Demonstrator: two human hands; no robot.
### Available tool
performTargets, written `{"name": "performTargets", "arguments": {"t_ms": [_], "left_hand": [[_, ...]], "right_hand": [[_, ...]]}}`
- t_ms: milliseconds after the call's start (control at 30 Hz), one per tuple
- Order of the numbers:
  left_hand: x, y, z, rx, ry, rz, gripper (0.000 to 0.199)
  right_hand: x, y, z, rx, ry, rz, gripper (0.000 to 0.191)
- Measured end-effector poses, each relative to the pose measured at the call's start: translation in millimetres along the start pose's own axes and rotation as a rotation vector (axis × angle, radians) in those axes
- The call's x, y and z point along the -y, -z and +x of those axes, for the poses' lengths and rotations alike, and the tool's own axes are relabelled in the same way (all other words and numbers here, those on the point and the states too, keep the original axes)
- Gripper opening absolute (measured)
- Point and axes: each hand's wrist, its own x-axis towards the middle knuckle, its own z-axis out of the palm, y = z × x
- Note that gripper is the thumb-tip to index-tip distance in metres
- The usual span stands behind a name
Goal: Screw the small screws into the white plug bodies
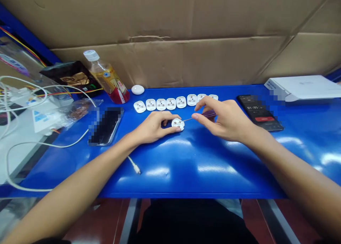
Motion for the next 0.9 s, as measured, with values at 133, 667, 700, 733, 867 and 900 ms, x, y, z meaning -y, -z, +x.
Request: {"name": "performTargets", "arguments": {"t_ms": [133,667,700,733,867,900], "left_hand": [[0.2,-0.6,1.0,0.008,-0.001,-0.011,0.039],[-2.0,-5.8,2.0,0.015,-0.042,0.157,0.047],[-1.4,-5.6,2.2,0.026,-0.04,0.172,0.051],[-0.6,-5.2,2.3,0.028,-0.036,0.187,0.056],[3.6,-2.6,2.8,-0.042,-0.011,0.206,0.067],[4.3,-1.8,3.1,-0.066,-0.012,0.198,0.065]], "right_hand": [[6.0,7.1,3.3,0.115,-0.005,0.093,0.006],[11.3,17.6,5.7,0.176,-0.288,0.173,0.046],[5.5,20.9,4.7,0.155,-0.276,0.199,0.045],[0.0,24.0,3.9,0.093,-0.252,0.243,0.044],[-11.5,23.3,2.1,0.031,-0.073,0.447,0.031],[-11.6,18.4,2.0,0.108,-0.025,0.499,0.036]]}}
